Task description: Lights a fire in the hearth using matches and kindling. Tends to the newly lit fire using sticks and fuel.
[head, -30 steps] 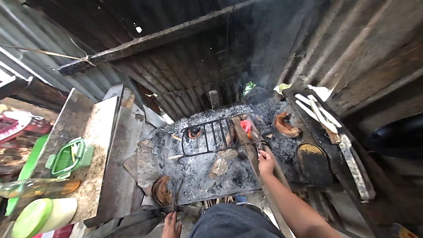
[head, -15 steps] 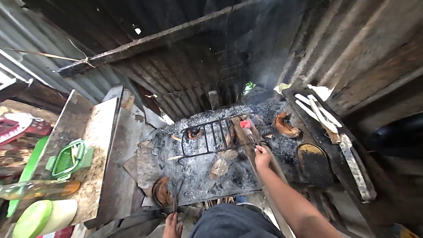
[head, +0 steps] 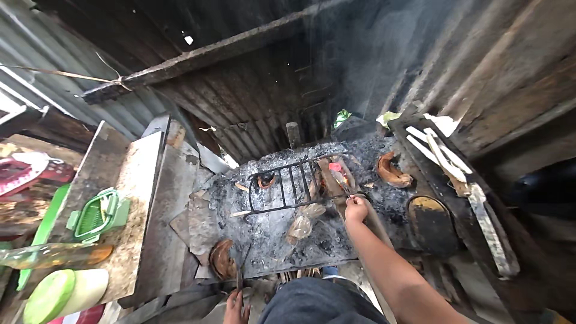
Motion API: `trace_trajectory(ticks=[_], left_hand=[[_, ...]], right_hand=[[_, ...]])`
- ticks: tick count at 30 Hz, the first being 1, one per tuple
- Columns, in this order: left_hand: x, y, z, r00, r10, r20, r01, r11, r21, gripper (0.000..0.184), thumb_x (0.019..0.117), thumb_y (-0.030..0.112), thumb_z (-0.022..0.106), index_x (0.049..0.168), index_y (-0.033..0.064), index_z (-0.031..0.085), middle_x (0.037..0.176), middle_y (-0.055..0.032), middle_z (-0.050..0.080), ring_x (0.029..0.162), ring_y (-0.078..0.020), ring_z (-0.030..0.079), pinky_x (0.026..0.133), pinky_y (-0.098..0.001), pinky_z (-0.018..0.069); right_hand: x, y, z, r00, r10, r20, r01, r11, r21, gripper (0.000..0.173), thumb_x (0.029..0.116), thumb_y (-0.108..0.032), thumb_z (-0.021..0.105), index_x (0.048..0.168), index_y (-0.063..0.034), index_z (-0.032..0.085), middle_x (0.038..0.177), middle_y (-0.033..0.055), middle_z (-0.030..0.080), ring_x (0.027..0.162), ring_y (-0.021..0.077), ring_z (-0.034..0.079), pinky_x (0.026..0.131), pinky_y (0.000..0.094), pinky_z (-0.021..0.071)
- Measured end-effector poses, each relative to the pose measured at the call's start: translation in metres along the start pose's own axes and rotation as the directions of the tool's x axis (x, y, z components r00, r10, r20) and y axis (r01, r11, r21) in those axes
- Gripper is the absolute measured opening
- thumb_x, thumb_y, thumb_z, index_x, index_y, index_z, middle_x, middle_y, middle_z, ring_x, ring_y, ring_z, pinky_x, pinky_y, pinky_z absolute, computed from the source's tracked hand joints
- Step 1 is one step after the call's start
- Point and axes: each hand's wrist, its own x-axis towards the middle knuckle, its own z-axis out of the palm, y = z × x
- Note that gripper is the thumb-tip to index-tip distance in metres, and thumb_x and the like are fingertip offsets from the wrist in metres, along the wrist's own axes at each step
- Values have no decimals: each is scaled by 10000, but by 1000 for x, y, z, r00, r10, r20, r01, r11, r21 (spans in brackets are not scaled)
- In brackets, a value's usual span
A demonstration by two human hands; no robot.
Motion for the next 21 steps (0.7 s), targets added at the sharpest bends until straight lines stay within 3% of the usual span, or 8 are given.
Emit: trace_trajectory(ticks=[3, 6, 11, 15, 18, 21], left_hand=[[-1, 2, -2, 1000, -3, 14, 3, 1000, 1, 557, 986, 207, 678, 1463, -34, 521, 1537, -309, 414, 1354, -442, 518, 1113, -508, 464], [-1, 2, -2, 1000, 0, 15, 0, 1000, 0, 558, 980, 193, 681, 1460, -41, 520, 1539, -313, 409, 1343, -444, 528, 1104, -509, 472], [6, 12, -7, 997, 45, -70, -48, 998, -33, 552, 963, 160, 702, 1440, -60, 532, 1519, -329, 423, 1375, -454, 491, 1127, -520, 449], [24, 30, -15, 964, 119, -236, -159, 974, -158, 506, 969, 126, 667, 1426, -56, 550, 1506, -324, 431, 1369, -441, 490, 1116, -524, 456], [36, 68, -33, 938, 160, -308, -259, 915, -311, 532, 972, 162, 617, 1455, -44, 526, 1541, -313, 385, 1362, -410, 498, 1094, -500, 478], [39, 123, -61, 929, 210, -305, -334, 832, -443, 555, 983, 202, 580, 1489, -11, 497, 1580, -287, 337, 1298, -335, 560, 1028, -429, 529]], right_hand=[[-8, -9, -5, 994, -93, 52, 101, 975, -196, 267, 1046, -134, 552, 1227, -17, 710, 1277, 185, 690, 1249, 309, 627, 1099, 496, 450], [-13, -14, -7, 987, -129, 91, 150, 949, -277, 308, 1070, -122, 480, 1256, -1, 694, 1300, 199, 681, 1277, 324, 613, 1115, 501, 433], [-26, 5, -10, 981, -180, 75, 183, 983, -33, 320, 1062, -100, 494, 1310, 21, 656, 1345, 229, 638, 1280, 311, 601, 1125, 442, 448], [-76, 6, -25, 941, -213, 262, 183, 974, 135, 327, 1058, -113, 524, 1341, 24, 611, 1345, 221, 624, 1237, 276, 618, 1072, 412, 501], [-116, 10, -28, 816, -296, 497, 232, 955, 188, 290, 1029, -100, 574, 1270, 40, 655, 1244, 199, 683, 1112, 243, 676, 988, 392, 548], [-145, 1, -31, 566, -319, 760, 339, 931, 137, 308, 1016, -144, 611, 1289, -20, 681, 1273, 157, 680, 1082, 210, 687, 969, 361, 561]])
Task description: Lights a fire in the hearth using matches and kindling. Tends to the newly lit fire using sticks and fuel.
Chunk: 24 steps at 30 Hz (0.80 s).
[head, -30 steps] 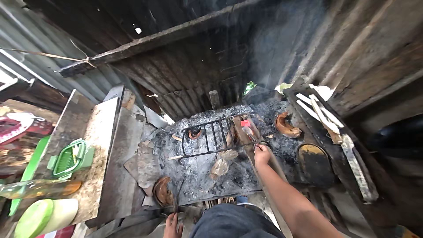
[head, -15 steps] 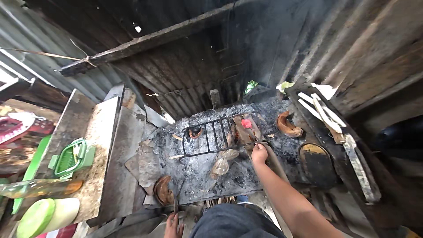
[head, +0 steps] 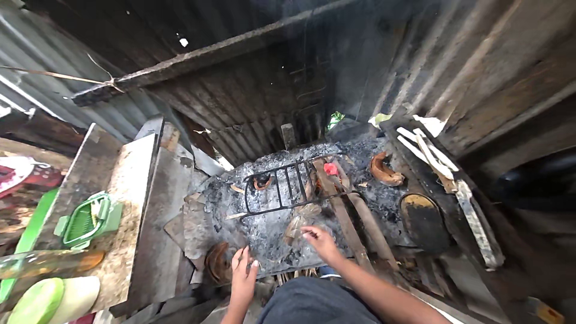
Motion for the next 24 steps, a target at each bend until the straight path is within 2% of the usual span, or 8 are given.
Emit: trace_trajectory(ticks=[3, 6, 9, 12, 14, 17, 20, 24], left_hand=[[11, 45, 5, 997, 40, 72, -28, 985, -170, 553, 1008, 240, 511, 1518, 29, 475, 1605, -250, 298, 1278, -273, 579, 948, -375, 578], [13, 71, 10, 986, 76, 150, -23, 944, -328, 578, 1023, 318, 470, 1544, 67, 453, 1622, -193, 285, 1278, -240, 581, 932, -387, 591], [11, 86, 16, 973, 97, 211, 4, 902, -432, 582, 1022, 303, 471, 1558, 80, 434, 1626, -168, 282, 1273, -231, 580, 928, -386, 589], [8, 94, 25, 955, 112, 273, 29, 885, -465, 589, 1017, 302, 492, 1564, 91, 426, 1621, -146, 292, 1274, -223, 575, 933, -385, 583], [6, 95, 31, 945, 124, 304, 27, 894, -447, 587, 1010, 290, 508, 1558, 91, 437, 1618, -147, 304, 1271, -226, 579, 938, -392, 585], [5, 93, 37, 924, 150, 351, 15, 905, -426, 621, 1001, 330, 530, 1570, 106, 422, 1630, -152, 288, 1293, -243, 565, 951, -417, 580], [4, 95, 39, 916, 172, 363, -3, 906, -422, 638, 989, 327, 548, 1567, 87, 421, 1623, -159, 292, 1272, -220, 579, 946, -394, 582], [2, 94, 41, 915, 174, 363, -8, 910, -415, 649, 970, 274, 555, 1574, 89, 406, 1624, -163, 279, 1279, -223, 568, 943, -395, 578]], right_hand=[[-7, -22, 10, 963, -7, 270, 56, 983, -175, 451, 1014, -239, 647, 1437, -92, 596, 1426, 164, 594, 1092, 242, 680, 959, 390, 557], [-12, -35, 15, 934, 16, 356, 83, 962, -260, 548, 1020, -286, 646, 1521, -121, 501, 1445, 163, 572, 992, 249, 683, 918, 416, 556], [-18, -39, 15, 947, -7, 320, 74, 978, -197, 464, 1033, -249, 621, 1462, -85, 553, 1326, 141, 652, 919, 210, 694, 859, 380, 579], [-24, -40, 13, 975, -17, 220, 38, 995, -91, 308, 1036, -194, 594, 1280, -17, 657, 1139, 146, 701, 859, 182, 706, 814, 353, 600], [-28, -39, 9, 986, -28, 164, 34, 999, -38, 247, 1030, -176, 595, 1188, -14, 693, 1056, 118, 717, 822, 149, 707, 787, 329, 607], [-33, -37, 2, 989, -23, 144, 22, 1000, 8, 224, 1020, -150, 604, 1166, -10, 699, 1015, 99, 714, 806, 121, 689, 772, 302, 597], [-38, -37, -3, 990, -20, 140, 11, 998, 66, 223, 1024, -137, 583, 1166, -10, 701, 1005, 88, 713, 802, 108, 681, 762, 291, 589], [-42, -37, -6, 990, 22, 137, -45, 984, 171, 262, 1052, -142, 520, 1223, -17, 676, 1079, 88, 716, 851, 116, 704, 793, 303, 606]])
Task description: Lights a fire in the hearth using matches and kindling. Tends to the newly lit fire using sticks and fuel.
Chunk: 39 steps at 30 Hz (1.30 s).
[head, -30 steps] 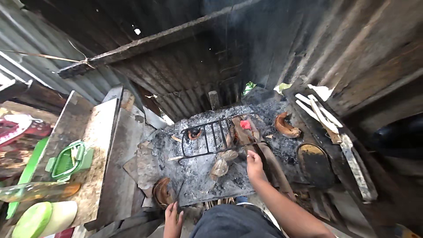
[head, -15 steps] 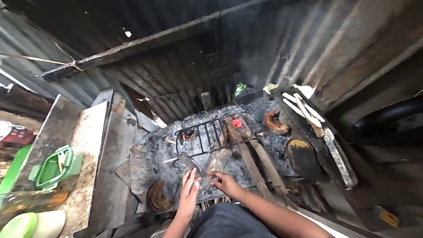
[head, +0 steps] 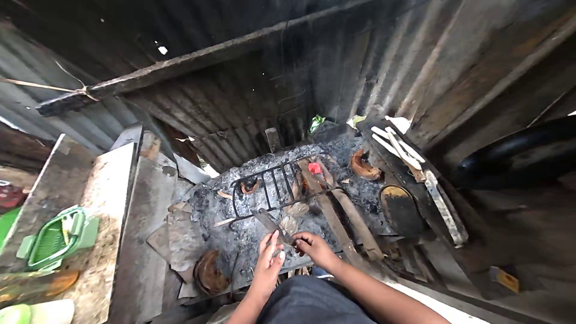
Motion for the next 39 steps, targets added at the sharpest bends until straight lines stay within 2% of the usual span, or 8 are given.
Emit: trace_trajectory(ticks=[3, 10, 18, 22, 25, 28, 31, 39], left_hand=[[-1, -1, 1, 1000, -4, 20, 3, 1000, 6, 650, 972, 283, 554, 1578, 101, 404, 1637, -156, 262, 1282, -216, 562, 936, -382, 575], [1, 0, -3, 991, -65, 117, 61, 998, 35, 705, 981, 320, 574, 1612, 125, 327, 1659, -155, 240, 1286, -236, 581, 961, -398, 579], [-30, -71, -68, 970, -165, -181, 217, 922, 321, 577, 1004, 215, 576, 1546, 73, 442, 1632, -246, 268, 1274, -337, 582, 1004, -449, 550], [-74, -127, -101, 929, -240, -282, 347, 831, 436, 535, 1014, 180, 609, 1510, 23, 481, 1591, -304, 319, 1393, -438, 461, 1092, -521, 478], [-107, -157, -112, 891, -344, -297, 451, 753, 480, 526, 1007, 159, 644, 1485, -7, 502, 1576, -329, 339, 1435, -484, 397, 1141, -547, 424], [-133, -164, -114, 851, -465, -245, 517, 658, 547, 525, 1006, 179, 658, 1466, -31, 513, 1553, -358, 359, 1403, -503, 438, 1124, -544, 447], [-146, -165, -115, 775, -602, -191, 584, 569, 579, 533, 1022, 228, 634, 1478, -17, 506, 1560, -339, 369, 1440, -493, 395, 1173, -550, 387], [-143, -161, -108, 731, -658, -182, 616, 521, 591, 524, 1040, 277, 607, 1485, 16, 513, 1543, -307, 422, 1435, -460, 422, 1186, -546, 367]], right_hand=[[1, 2, 2, 1000, -17, -5, 18, 999, 41, 232, 1015, -155, 620, 1185, -12, 686, 1019, 69, 720, 826, 106, 698, 773, 290, 605], [10, 15, -6, 986, 133, -102, -117, 982, 147, 167, 1007, -95, 625, 1122, 14, 675, 920, 72, 697, 730, 117, 666, 703, 295, 587], [-1, 64, -82, 892, 325, -315, -284, 944, 170, 207, 1031, -83, 598, 1192, 42, 633, 975, 125, 678, 773, 158, 658, 732, 329, 577], [-21, 87, -112, 783, 453, -426, -340, 886, 316, 238, 1044, -74, 568, 1250, 42, 589, 937, 112, 651, 737, 139, 628, 693, 298, 548], [-27, 100, -122, 736, 489, -468, -319, 860, 398, 241, 1048, -69, 562, 1257, 47, 589, 902, 101, 651, 701, 124, 622, 647, 272, 536], [-16, 98, -123, 706, 514, -487, -270, 831, 486, 231, 1049, -60, 552, 1255, 40, 585, 861, 83, 643, 668, 114, 611, 616, 257, 530], [7, 90, -122, 700, 526, -482, -227, 805, 549, 249, 1056, -60, 535, 1287, 29, 561, 875, 77, 627, 669, 105, 595, 604, 244, 513], [72, 75, -117, 707, 471, -527, -119, 815, 568, 268, 1067, -80, 525, 1312, 24, 551, 900, 80, 628, 669, 95, 584, 597, 233, 500]])
